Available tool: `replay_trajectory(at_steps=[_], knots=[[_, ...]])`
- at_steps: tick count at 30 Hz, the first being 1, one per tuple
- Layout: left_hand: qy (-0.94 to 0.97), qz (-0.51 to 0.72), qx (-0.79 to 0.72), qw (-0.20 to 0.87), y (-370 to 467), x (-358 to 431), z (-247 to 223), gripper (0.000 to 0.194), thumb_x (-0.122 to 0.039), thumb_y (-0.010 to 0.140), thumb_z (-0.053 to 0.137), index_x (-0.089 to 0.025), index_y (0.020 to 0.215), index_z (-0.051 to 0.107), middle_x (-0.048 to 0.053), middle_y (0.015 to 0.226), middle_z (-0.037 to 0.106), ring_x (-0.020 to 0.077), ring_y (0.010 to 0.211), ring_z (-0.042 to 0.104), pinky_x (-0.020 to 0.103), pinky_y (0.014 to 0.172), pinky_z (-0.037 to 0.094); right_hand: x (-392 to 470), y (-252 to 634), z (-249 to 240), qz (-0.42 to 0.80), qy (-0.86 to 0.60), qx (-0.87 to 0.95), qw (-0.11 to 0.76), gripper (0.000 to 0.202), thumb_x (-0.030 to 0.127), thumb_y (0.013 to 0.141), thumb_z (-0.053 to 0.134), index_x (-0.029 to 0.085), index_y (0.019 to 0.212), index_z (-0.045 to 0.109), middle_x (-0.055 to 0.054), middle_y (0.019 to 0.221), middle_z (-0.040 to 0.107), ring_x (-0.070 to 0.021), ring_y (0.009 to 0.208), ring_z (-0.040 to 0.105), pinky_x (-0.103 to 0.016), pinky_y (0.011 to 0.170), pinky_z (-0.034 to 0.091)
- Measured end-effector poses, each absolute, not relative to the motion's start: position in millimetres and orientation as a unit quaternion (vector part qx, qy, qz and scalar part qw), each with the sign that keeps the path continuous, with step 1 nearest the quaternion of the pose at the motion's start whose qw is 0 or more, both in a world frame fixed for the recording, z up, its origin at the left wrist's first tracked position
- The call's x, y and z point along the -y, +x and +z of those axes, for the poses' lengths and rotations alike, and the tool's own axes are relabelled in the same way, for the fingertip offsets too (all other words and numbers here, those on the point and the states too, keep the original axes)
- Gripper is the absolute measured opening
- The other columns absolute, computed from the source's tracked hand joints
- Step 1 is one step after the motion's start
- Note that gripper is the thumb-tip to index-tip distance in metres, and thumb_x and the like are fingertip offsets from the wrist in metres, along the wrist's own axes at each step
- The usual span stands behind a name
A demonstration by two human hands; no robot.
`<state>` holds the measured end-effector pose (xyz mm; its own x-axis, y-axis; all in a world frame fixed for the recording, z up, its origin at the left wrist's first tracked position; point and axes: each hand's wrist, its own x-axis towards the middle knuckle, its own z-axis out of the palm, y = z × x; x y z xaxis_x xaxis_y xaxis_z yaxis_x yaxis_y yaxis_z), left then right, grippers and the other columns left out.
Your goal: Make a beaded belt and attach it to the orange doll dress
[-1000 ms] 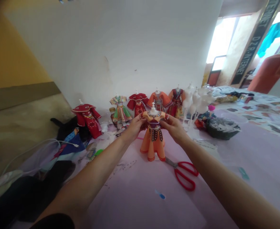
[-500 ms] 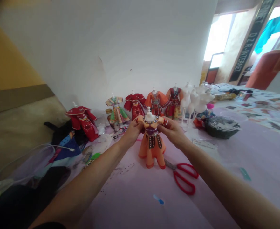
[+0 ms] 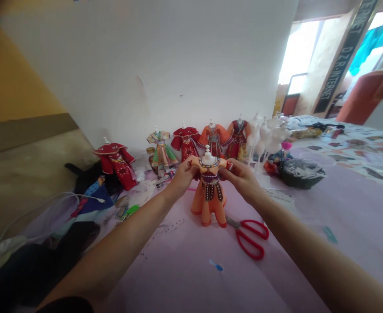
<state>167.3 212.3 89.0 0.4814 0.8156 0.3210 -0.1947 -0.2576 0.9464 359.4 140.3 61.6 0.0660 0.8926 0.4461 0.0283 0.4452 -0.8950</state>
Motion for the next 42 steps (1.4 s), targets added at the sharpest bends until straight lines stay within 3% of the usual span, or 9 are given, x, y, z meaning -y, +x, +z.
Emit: replay_trajectory(at_steps=[6, 11, 18, 26, 33, 38, 42], knots=[[0.659, 0.452, -0.250, 0.547, 160, -209, 95, 0.013, -0.010, 0.088, 0.060, -0.019, 0.080, 0.055, -0.006, 0.059, 0.057, 0.0084, 0.051, 0.052, 0.022, 0.052, 0.037, -132, 361, 63, 0.359, -0.398, 0.584, 0.610, 0.025, 0.044, 0.091, 0.078, 0.027, 0.109, 0.075, -0.003, 0.092, 0.074, -0.0206, 0.088, 0.069, -0.035, 0.081, 0.057], [0.660, 0.446, -0.256, 0.547, 157, -206, 99, 0.014, -0.010, 0.090, 0.058, -0.019, 0.080, 0.053, -0.006, 0.058, 0.057, 0.0087, 0.050, 0.054, 0.022, 0.051, 0.036, -133, 360, 59, 0.358, -0.399, 0.585, 0.609, 0.026, 0.043, 0.090, 0.079, 0.027, 0.110, 0.076, -0.002, 0.088, 0.073, -0.0209, 0.086, 0.069, -0.036, 0.081, 0.058], [0.656, 0.439, -0.262, 0.556, 162, -206, 98, 0.013, -0.009, 0.089, 0.056, -0.019, 0.082, 0.052, -0.006, 0.056, 0.056, 0.0097, 0.049, 0.054, 0.022, 0.051, 0.035, -137, 352, 59, 0.353, -0.401, 0.584, 0.612, 0.030, 0.048, 0.086, 0.081, 0.026, 0.104, 0.075, -0.004, 0.097, 0.077, -0.0221, 0.089, 0.071, -0.038, 0.083, 0.059], [0.656, 0.439, -0.235, 0.567, 167, -197, 95, 0.020, -0.021, 0.089, 0.063, -0.020, 0.076, 0.048, -0.008, 0.055, 0.051, 0.0081, 0.048, 0.048, 0.022, 0.051, 0.035, -132, 344, 69, 0.324, -0.392, 0.620, 0.598, 0.030, 0.052, 0.085, 0.080, 0.026, 0.099, 0.077, -0.005, 0.097, 0.077, -0.0254, 0.093, 0.071, -0.041, 0.087, 0.058], [0.665, 0.428, -0.219, 0.572, 160, -176, 93, 0.018, -0.027, 0.078, 0.068, -0.020, 0.080, 0.053, -0.005, 0.066, 0.053, 0.0101, 0.057, 0.048, 0.023, 0.056, 0.038, -115, 340, 65, 0.281, -0.396, 0.635, 0.600, 0.027, 0.054, 0.089, 0.076, 0.028, 0.099, 0.077, -0.005, 0.101, 0.074, -0.0265, 0.098, 0.069, -0.042, 0.094, 0.054], [0.674, 0.428, -0.211, 0.564, 156, -165, 91, 0.023, -0.034, 0.075, 0.072, -0.020, 0.082, 0.055, -0.004, 0.073, 0.052, 0.0114, 0.065, 0.046, 0.023, 0.060, 0.039, -92, 335, 68, 0.264, -0.418, 0.627, 0.602, 0.023, 0.047, 0.091, 0.075, 0.025, 0.091, 0.073, -0.002, 0.083, 0.069, -0.0187, 0.075, 0.064, -0.029, 0.068, 0.052], [0.686, 0.401, -0.234, 0.561, 151, -152, 94, 0.018, -0.033, 0.084, 0.065, -0.019, 0.087, 0.055, -0.003, 0.076, 0.054, 0.0118, 0.067, 0.049, 0.023, 0.061, 0.039, -69, 330, 71, 0.248, -0.409, 0.661, 0.578, 0.016, 0.039, 0.097, 0.070, 0.023, 0.095, 0.068, 0.000, 0.081, 0.067, -0.0132, 0.069, 0.062, -0.022, 0.061, 0.049]])
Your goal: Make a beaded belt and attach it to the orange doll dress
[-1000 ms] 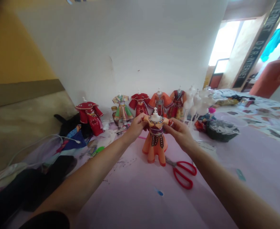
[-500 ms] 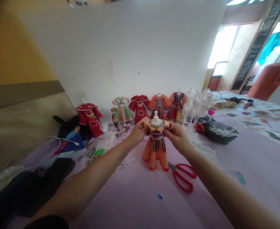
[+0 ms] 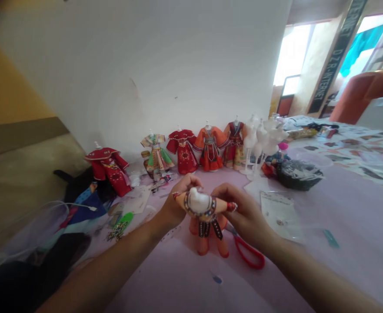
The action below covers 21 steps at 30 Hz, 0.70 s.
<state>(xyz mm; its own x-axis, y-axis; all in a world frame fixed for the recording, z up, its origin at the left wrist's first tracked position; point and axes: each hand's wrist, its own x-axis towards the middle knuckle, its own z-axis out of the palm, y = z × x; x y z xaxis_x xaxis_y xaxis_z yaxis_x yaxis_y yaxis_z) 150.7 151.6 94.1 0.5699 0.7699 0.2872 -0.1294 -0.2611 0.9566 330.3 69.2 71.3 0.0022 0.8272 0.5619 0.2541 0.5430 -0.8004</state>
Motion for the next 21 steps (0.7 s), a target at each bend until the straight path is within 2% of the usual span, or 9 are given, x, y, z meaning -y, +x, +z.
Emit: replay_trajectory(at_steps=[4, 7, 11, 16, 21], knots=[[0.714, 0.340, -0.277, 0.547, 142, -135, 97, 0.015, -0.035, 0.093, 0.056, -0.021, 0.090, 0.054, -0.003, 0.075, 0.056, 0.0124, 0.066, 0.052, 0.024, 0.061, 0.041, -49, 322, 72, 0.226, -0.386, 0.686, 0.574, 0.010, 0.028, 0.103, 0.059, 0.022, 0.097, 0.066, 0.000, 0.084, 0.067, -0.0114, 0.072, 0.064, -0.019, 0.064, 0.050], [0.738, 0.320, -0.253, 0.537, 135, -123, 98, 0.015, -0.035, 0.097, 0.054, -0.021, 0.091, 0.055, -0.002, 0.074, 0.060, 0.0124, 0.066, 0.054, 0.024, 0.061, 0.043, -37, 319, 70, 0.231, -0.367, 0.699, 0.569, 0.012, 0.019, 0.104, 0.055, 0.022, 0.097, 0.064, 0.001, 0.084, 0.066, -0.0097, 0.072, 0.064, -0.018, 0.065, 0.051], [0.775, 0.313, -0.207, 0.508, 132, -111, 102, 0.017, -0.035, 0.097, 0.060, -0.020, 0.089, 0.056, 0.001, 0.079, 0.070, 0.0123, 0.067, 0.062, 0.023, 0.061, 0.049, -23, 321, 65, 0.215, -0.339, 0.725, 0.560, 0.015, 0.011, 0.099, 0.056, 0.021, 0.107, 0.064, -0.004, 0.094, 0.067, -0.0147, 0.086, 0.066, -0.025, 0.075, 0.055], [0.831, 0.292, -0.208, 0.425, 135, -104, 108, 0.006, -0.024, 0.094, 0.061, -0.019, 0.092, 0.063, 0.002, 0.087, 0.075, 0.0129, 0.074, 0.067, 0.023, 0.067, 0.052, -15, 326, 62, 0.176, -0.323, 0.753, 0.546, 0.025, 0.004, 0.095, 0.055, 0.017, 0.114, 0.063, -0.007, 0.094, 0.065, -0.0186, 0.091, 0.065, -0.029, 0.075, 0.057], [0.876, 0.281, -0.164, 0.356, 136, -106, 111, 0.009, -0.019, 0.096, 0.054, -0.019, 0.095, 0.063, 0.001, 0.084, 0.071, 0.0119, 0.072, 0.065, 0.023, 0.067, 0.050, -13, 330, 57, 0.133, -0.321, 0.766, 0.541, 0.025, 0.001, 0.094, 0.056, 0.015, 0.115, 0.062, -0.009, 0.113, 0.064, -0.0167, 0.109, 0.063, -0.024, 0.094, 0.055]])
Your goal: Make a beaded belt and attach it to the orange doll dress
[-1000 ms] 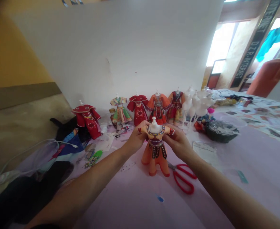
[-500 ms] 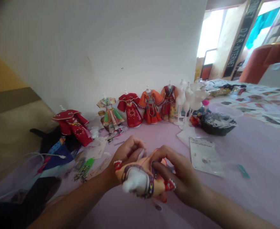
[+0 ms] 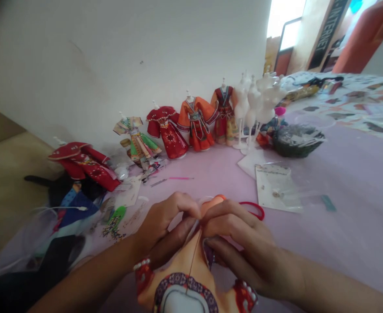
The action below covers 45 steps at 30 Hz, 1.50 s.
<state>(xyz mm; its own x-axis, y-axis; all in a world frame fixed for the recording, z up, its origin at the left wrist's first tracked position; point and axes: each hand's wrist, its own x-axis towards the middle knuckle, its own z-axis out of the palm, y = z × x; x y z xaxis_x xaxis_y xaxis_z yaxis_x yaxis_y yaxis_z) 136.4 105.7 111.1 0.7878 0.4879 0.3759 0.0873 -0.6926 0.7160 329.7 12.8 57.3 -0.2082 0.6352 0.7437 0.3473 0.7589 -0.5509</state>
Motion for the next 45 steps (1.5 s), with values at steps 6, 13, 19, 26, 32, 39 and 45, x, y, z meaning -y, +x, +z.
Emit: replay_trajectory(at_steps=[6, 13, 19, 26, 32, 39, 45], knots=[[0.858, 0.311, -0.130, 0.387, 137, -100, 107, 0.008, -0.014, 0.097, 0.049, -0.020, 0.095, 0.054, -0.003, 0.071, 0.059, 0.0089, 0.058, 0.057, 0.022, 0.061, 0.047, -10, 332, 50, 0.112, -0.341, 0.738, 0.571, 0.027, 0.003, 0.096, 0.056, 0.016, 0.119, 0.063, -0.009, 0.119, 0.064, -0.0159, 0.114, 0.063, -0.021, 0.103, 0.052], [0.805, 0.389, -0.121, 0.432, 142, -89, 91, 0.009, -0.013, 0.100, 0.047, -0.019, 0.100, 0.053, -0.003, 0.074, 0.056, 0.0071, 0.056, 0.051, 0.021, 0.057, 0.043, -11, 330, 40, 0.116, -0.328, 0.731, 0.587, 0.027, 0.004, 0.097, 0.056, 0.017, 0.119, 0.062, -0.009, 0.118, 0.067, -0.0169, 0.111, 0.065, -0.026, 0.099, 0.054], [0.778, 0.425, -0.122, 0.446, 146, -88, 84, 0.008, -0.018, 0.103, 0.045, -0.020, 0.098, 0.052, -0.003, 0.074, 0.052, 0.0072, 0.058, 0.048, 0.020, 0.056, 0.042, -14, 328, 35, 0.185, -0.344, 0.740, 0.547, 0.016, 0.021, 0.101, 0.053, 0.022, 0.107, 0.067, -0.008, 0.103, 0.071, -0.0221, 0.098, 0.069, -0.038, 0.090, 0.058], [0.760, 0.407, -0.179, 0.474, 143, -86, 80, 0.010, -0.023, 0.104, 0.046, -0.021, 0.097, 0.052, -0.002, 0.075, 0.060, 0.0080, 0.057, 0.053, 0.021, 0.055, 0.043, -11, 335, 37, 0.025, -0.354, 0.749, 0.559, 0.034, 0.011, 0.092, 0.060, 0.021, 0.125, 0.064, -0.011, 0.126, 0.065, -0.0258, 0.110, 0.069, -0.035, 0.092, 0.061], [0.749, 0.437, -0.185, 0.463, 149, -90, 76, 0.015, -0.031, 0.102, 0.051, -0.021, 0.091, 0.052, 0.001, 0.075, 0.065, 0.0096, 0.055, 0.052, 0.022, 0.049, 0.041, -20, 339, 41, 0.092, -0.282, 0.804, 0.516, 0.022, 0.026, 0.106, 0.053, 0.018, 0.119, 0.067, -0.010, 0.114, 0.074, -0.0227, 0.107, 0.071, -0.037, 0.096, 0.061], [0.741, 0.444, -0.170, 0.475, 150, -90, 78, 0.011, -0.026, 0.101, 0.053, -0.022, 0.091, 0.054, -0.002, 0.071, 0.061, 0.0094, 0.053, 0.050, 0.022, 0.046, 0.040, -23, 329, 48, 0.121, -0.294, 0.791, 0.522, 0.024, 0.030, 0.108, 0.049, 0.016, 0.112, 0.069, -0.011, 0.102, 0.073, -0.0202, 0.101, 0.071, -0.033, 0.098, 0.058], [0.734, 0.412, -0.218, 0.494, 148, -87, 83, 0.011, -0.025, 0.101, 0.053, -0.020, 0.092, 0.057, -0.001, 0.071, 0.058, 0.0097, 0.058, 0.048, 0.023, 0.053, 0.040, -17, 328, 52, 0.033, -0.347, 0.763, 0.545, 0.016, 0.016, 0.101, 0.058, 0.020, 0.116, 0.064, -0.007, 0.119, 0.064, -0.0176, 0.111, 0.066, -0.022, 0.100, 0.057]])
